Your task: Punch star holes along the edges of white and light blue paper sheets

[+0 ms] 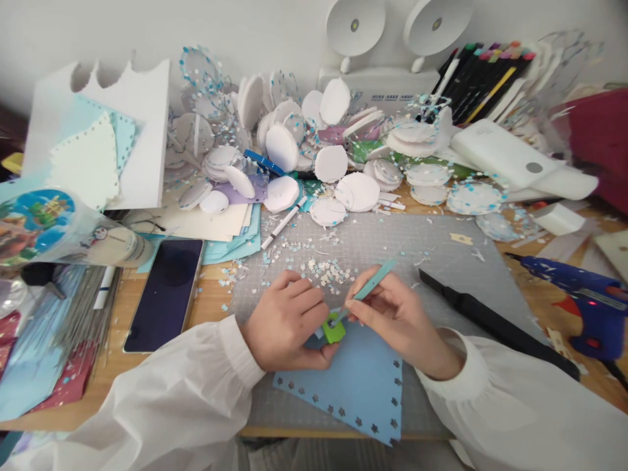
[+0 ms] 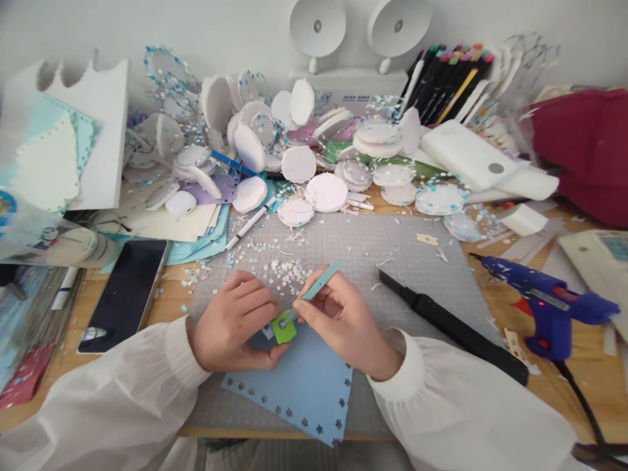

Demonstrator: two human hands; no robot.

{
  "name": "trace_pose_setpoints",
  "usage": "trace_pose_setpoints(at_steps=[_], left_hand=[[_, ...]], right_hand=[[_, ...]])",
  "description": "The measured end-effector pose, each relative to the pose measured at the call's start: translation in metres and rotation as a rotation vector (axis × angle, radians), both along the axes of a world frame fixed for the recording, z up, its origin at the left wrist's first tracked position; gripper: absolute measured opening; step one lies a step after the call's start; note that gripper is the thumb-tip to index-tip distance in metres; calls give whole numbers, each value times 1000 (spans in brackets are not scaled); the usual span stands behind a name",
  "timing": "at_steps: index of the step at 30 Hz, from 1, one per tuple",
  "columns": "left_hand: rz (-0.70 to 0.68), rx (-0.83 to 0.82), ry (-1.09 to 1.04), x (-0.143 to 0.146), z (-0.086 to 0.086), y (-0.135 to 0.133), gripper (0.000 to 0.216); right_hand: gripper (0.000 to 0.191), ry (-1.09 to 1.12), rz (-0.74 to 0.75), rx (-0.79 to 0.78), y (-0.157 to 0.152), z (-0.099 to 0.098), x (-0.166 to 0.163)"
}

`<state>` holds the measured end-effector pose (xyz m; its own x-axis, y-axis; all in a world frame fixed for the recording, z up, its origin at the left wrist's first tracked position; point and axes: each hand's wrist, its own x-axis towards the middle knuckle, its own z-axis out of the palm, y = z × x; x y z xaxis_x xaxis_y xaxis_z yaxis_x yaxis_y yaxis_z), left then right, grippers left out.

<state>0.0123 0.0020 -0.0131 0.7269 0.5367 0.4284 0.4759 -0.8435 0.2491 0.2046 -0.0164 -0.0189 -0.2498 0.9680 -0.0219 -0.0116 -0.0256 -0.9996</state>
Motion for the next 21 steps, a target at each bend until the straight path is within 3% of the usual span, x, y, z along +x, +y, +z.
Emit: trace_pose_setpoints(at_steps=[7, 15, 21], left_hand=[[-11, -22, -8, -1, -1, 0, 17], [-17, -14, -5, -1, -2, 0, 16], [0, -55, -33, -2, -2, 0, 18]], right_hand=[[14, 45, -187, 44, 7, -4, 3], [16, 123, -163, 35, 10, -4, -2], [9, -106, -302, 282, 16, 2, 15]])
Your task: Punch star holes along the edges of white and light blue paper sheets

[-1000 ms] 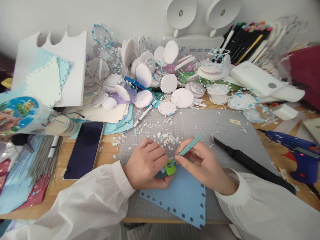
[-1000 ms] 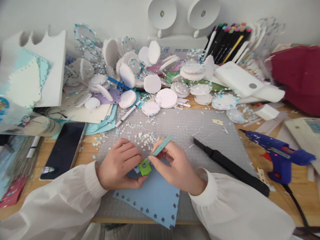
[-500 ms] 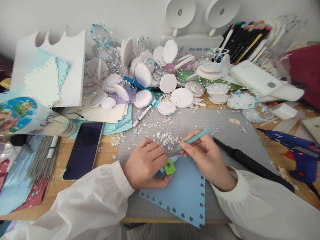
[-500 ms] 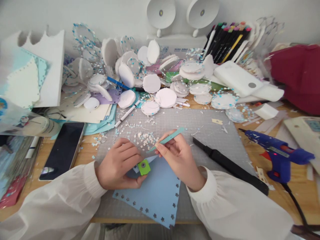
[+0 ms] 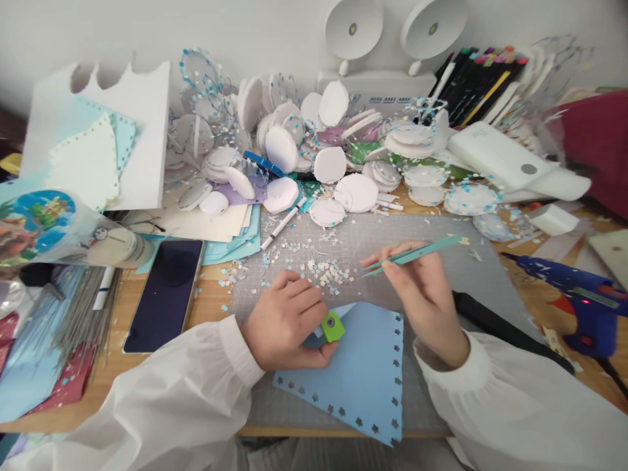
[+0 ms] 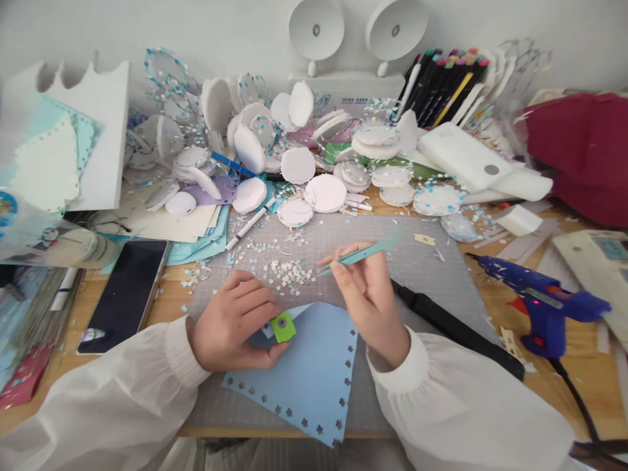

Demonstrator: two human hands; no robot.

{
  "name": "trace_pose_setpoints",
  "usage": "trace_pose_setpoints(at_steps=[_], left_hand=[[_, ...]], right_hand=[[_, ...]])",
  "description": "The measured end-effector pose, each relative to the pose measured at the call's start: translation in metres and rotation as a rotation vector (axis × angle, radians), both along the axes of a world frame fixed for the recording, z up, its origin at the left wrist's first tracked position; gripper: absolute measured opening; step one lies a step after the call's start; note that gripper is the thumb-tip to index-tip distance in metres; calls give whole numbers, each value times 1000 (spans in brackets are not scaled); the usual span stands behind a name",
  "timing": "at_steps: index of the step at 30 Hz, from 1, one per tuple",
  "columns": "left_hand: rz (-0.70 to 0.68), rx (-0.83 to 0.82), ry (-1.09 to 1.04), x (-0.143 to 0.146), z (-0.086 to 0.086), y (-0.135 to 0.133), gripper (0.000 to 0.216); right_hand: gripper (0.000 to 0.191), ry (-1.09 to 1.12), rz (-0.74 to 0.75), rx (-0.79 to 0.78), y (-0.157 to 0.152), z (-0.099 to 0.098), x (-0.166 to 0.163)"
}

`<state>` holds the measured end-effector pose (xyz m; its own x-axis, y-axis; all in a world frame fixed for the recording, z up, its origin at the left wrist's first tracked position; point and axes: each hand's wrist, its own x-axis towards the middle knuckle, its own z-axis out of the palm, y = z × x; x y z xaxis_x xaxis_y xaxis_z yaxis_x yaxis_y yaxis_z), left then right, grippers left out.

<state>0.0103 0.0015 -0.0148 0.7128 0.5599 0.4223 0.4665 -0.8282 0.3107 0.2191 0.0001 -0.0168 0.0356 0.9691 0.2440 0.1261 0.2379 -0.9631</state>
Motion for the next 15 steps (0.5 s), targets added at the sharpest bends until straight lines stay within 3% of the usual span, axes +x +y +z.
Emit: trace_pose_setpoints(at_steps=[4, 9, 12, 15], left_hand=[[96, -170, -135, -1, 3, 1, 21], [112, -420, -406, -2, 6, 3, 20], [89, -534, -462, -1, 7, 3, 22], [86, -617, -459, 1, 8, 1, 25]], right_hand=[[9, -358, -210, 86, 9, -4, 19], [30, -803, -333, 213, 16, -9, 28], [36, -822, -382, 308, 12, -3, 24], [39, -680, -188, 406, 0, 6, 14]])
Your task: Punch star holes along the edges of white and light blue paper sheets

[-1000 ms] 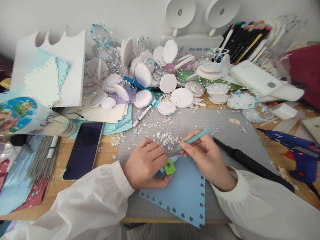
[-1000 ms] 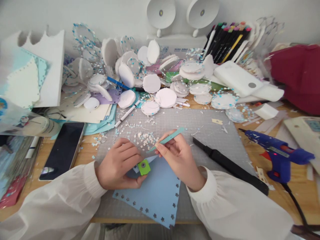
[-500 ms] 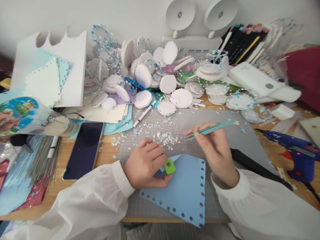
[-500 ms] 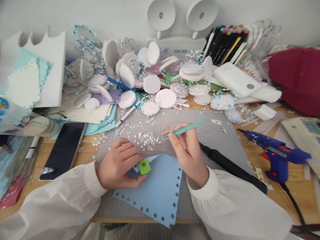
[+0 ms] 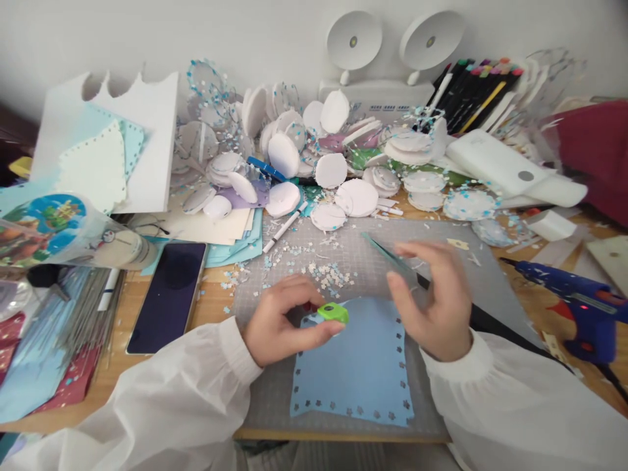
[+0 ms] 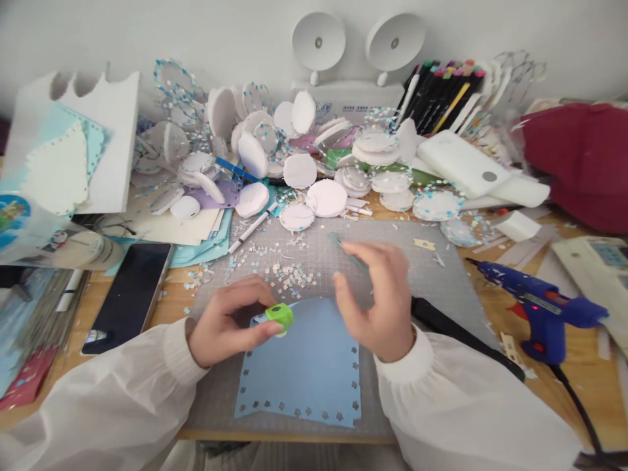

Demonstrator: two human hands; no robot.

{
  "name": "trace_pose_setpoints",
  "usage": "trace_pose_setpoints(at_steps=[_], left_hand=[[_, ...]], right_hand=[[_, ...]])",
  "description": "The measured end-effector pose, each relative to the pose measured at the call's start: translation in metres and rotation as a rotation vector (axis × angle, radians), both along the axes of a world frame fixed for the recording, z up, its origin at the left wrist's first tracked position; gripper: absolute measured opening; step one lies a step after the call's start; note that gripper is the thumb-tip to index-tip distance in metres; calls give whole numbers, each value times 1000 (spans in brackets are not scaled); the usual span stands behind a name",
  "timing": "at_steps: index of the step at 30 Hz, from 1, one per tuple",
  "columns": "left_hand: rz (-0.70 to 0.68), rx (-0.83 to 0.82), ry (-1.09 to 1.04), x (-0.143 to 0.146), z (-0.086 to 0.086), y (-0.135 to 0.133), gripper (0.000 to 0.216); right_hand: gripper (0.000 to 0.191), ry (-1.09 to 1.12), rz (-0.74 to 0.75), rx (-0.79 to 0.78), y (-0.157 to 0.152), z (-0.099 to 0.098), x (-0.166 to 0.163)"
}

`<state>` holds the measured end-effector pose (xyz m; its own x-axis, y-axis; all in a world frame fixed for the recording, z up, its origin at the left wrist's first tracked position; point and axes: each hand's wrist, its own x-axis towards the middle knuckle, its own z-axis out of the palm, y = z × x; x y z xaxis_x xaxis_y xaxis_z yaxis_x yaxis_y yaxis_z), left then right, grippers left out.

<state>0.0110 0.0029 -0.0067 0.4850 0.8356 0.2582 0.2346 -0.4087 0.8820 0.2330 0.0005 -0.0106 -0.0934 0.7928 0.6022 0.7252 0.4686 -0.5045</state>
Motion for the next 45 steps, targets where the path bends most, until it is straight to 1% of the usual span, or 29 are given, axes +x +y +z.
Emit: trace_pose_setpoints(at_steps=[2, 4, 6, 7, 9, 11, 13, 16, 20, 22, 26, 31, 36, 41, 45], left_hand=[[-6, -34, -5, 1, 0, -1, 28], [-9, -49, -18, 2, -1, -2, 31], [-23, -50, -35, 2, -2, -3, 34], [-41, -46, -45, 2, -2, -3, 35], [-93, -25, -57, 1, -3, -2, 35], [-138, 12, -43, -1, -4, -1, 30], [-168, 47, -4, -1, -4, -1, 22], [-184, 94, 35, 0, -4, -1, 24], [-158, 168, 16, -1, -2, -2, 21], [-127, 173, 11, -2, 0, -2, 20], [-76, 170, 15, -4, 3, -1, 21], [-82, 187, 17, -3, 2, -2, 21], [-81, 216, 46, -3, 0, -2, 19], [-61, 312, 67, -3, -2, -2, 15], [-47, 331, 82, -3, -2, -2, 14]], right_hand=[[48, -1, 210, -65, -9, 4, -10], [57, -48, 393, -160, -16, 4, -20], [52, -78, 506, -214, -20, 1, -27], [46, -75, 528, -227, -21, -1, -29], [37, -37, 514, -254, -21, -4, -29], [33, 10, 490, -288, -20, -5, -27], [32, 36, 516, -329, -19, -4, -24], [33, 62, 588, -380, -18, -3, -22], [29, 108, 614, -418, -17, 0, -22], [26, 120, 606, -429, -16, 1, -22], [26, 102, 610, -471, -15, 1, -21], [34, 75, 595, -508, -17, -4, -19], [31, 160, 577, -511, -16, -3, -20], [35, 137, 619, -560, -14, -2, -21], [32, 153, 623, -601, -15, 0, -20]])
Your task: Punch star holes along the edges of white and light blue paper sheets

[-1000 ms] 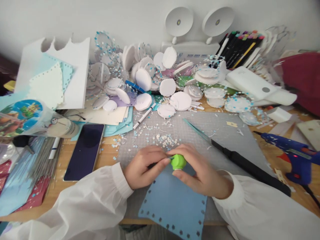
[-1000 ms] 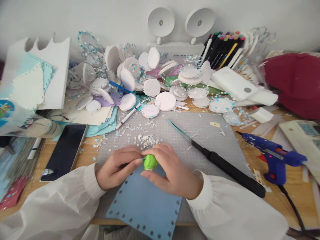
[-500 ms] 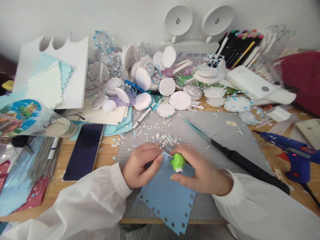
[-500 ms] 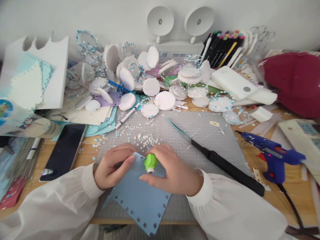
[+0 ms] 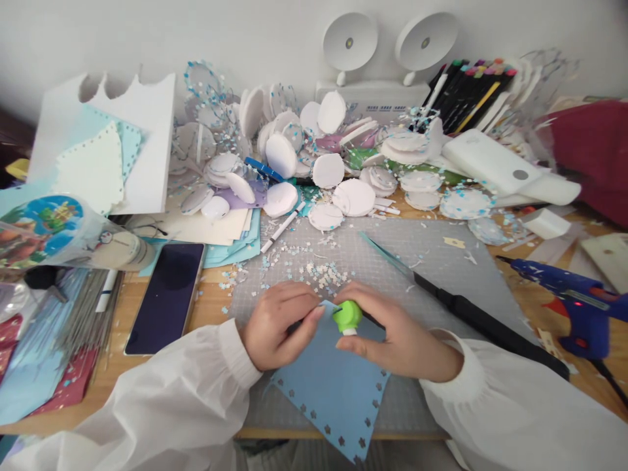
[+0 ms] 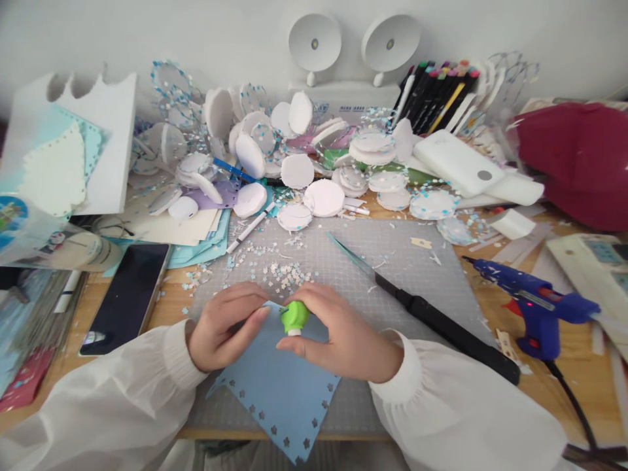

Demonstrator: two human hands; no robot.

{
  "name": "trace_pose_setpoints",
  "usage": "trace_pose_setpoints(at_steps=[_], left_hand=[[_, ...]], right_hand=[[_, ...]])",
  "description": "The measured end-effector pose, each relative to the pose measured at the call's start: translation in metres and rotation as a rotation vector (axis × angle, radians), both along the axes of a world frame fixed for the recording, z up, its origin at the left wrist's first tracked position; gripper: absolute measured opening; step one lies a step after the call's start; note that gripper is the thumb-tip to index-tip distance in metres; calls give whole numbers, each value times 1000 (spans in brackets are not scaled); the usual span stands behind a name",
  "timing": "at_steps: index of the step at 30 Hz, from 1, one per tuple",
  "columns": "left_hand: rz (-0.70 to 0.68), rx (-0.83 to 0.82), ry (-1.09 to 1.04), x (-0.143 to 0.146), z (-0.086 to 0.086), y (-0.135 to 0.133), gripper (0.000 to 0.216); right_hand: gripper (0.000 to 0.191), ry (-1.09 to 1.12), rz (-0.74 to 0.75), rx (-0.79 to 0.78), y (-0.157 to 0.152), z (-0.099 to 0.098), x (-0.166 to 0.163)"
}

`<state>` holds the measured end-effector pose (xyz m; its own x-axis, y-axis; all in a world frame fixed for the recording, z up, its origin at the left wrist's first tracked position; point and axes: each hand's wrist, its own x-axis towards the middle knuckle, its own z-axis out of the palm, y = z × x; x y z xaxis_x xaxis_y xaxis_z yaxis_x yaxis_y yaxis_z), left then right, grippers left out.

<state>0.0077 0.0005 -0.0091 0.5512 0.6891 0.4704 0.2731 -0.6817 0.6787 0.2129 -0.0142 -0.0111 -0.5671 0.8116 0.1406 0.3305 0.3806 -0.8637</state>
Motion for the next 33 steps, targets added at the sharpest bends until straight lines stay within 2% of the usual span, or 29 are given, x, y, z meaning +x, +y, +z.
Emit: trace_pose_setpoints(at_steps=[5, 11, 16, 24, 33], left_hand=[[7, 39, 12, -1, 1, -1, 14], [20, 64, 18, 0, -1, -1, 14], [17, 61, 17, 0, -1, 0, 14], [37, 76, 28, 1, 1, -1, 15], [33, 101, 38, 0, -1, -2, 14]], right_hand=[[37, 3, -38, -29, 0, 3, 1], [31, 12, -17, 4, 1, 5, 2], [34, -5, 21, 20, 1, 4, 3], [29, -3, -27, 28, 0, 1, 0], [31, 12, -38, -5, 0, 4, 1]])
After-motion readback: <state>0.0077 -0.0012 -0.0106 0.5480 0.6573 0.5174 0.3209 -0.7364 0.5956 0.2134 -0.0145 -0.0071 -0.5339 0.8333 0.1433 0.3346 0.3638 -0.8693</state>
